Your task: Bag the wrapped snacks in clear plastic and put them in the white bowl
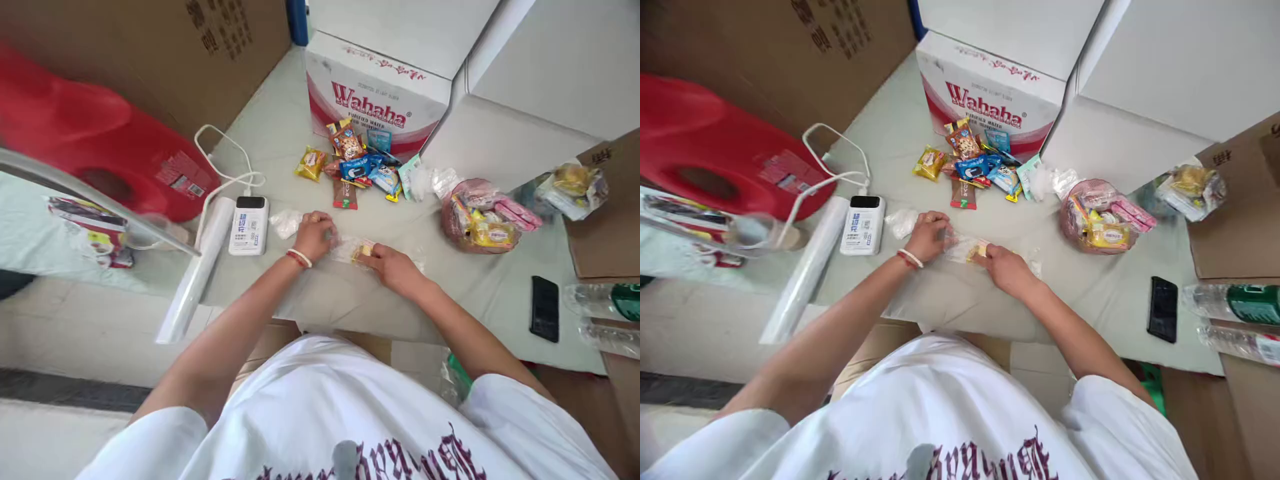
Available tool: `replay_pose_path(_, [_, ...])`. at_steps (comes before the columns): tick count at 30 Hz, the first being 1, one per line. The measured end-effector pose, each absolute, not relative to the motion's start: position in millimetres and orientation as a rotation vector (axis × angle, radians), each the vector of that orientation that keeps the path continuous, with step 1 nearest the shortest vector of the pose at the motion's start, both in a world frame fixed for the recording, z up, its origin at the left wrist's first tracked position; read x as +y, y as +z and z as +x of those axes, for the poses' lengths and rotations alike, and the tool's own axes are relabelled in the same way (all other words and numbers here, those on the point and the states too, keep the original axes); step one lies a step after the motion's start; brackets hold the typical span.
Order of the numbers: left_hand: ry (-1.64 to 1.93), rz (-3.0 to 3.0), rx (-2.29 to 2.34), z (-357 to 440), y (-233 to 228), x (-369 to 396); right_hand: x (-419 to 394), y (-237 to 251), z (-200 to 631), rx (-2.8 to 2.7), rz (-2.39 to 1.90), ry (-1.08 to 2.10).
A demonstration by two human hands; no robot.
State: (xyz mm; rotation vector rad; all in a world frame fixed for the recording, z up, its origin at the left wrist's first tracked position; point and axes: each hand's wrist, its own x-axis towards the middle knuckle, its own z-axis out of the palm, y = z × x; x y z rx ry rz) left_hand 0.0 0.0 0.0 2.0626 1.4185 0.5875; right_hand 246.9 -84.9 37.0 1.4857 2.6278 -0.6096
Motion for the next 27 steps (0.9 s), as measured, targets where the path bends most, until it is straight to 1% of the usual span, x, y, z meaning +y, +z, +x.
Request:
replay_pose_path(4, [0.599, 1.843, 1.266, -14.4, 15.9, -11.3, -100.5, 22.8, 243.1, 2.752, 1.549, -0.512])
replay_pose_path(8, [0.612, 1.656, 1.052, 31.4, 29.5, -34.5, -117.5, 15.1, 238.9, 2.807, 1.691, -0.491])
replay_pose_path(10, [0.585, 1.74, 1.052, 61.4, 30.1, -44.2, -127.6, 14.0, 239.7, 2.853, 1.774, -0.556])
replay_pose_path(13, [0.548, 1.953, 1.156, 90.7, 25.4, -53.3, -142.7, 11.9, 246.2, 2.948, 1.905, -0.807])
replay_pose_path(15, [0.474, 2.103, 1.207, 98.1, 22.9, -58.4, -149.1, 8.3, 253.8, 2.821, 2.244, -0.97])
replay_pose_path(16, [0.428, 2.163, 1.233, 99.3, 22.6, -61.3, -150.2, 5.9, 258.4, 2.656, 2.493, -0.976])
replay_pose_path(18, [0.371, 2.232, 1.32, 99.2, 23.4, -67.0, -148.5, 1.3, 268.5, 2.228, 2.903, -0.803])
replay_pose_path(19, [0.376, 2.237, 1.386, 98.4, 24.1, -69.3, -146.1, -0.4, 273.7, 2.058, 2.985, -0.679])
replay_pose_path(20, [0.399, 2.224, 1.467, 97.4, 24.6, -70.7, -143.3, -1.2, 278.7, 1.96, 2.995, -0.565])
replay_pose_path(22, [0.456, 2.152, 1.652, 95.1, 24.4, -70.4, -138.1, 0.0, 286.6, 1.941, 2.933, -0.411])
replay_pose_path(24, [0.423, 2.068, 1.777, 93.2, 23.0, -66.9, -134.3, 5.1, 288.7, 2.042, 2.88, -0.362])
replay_pose_path(27, [0.26, 2.036, 1.764, 94.8, 21.8, -62.3, -130.1, 17.3, 276.2, 2.216, 2.828, -0.522])
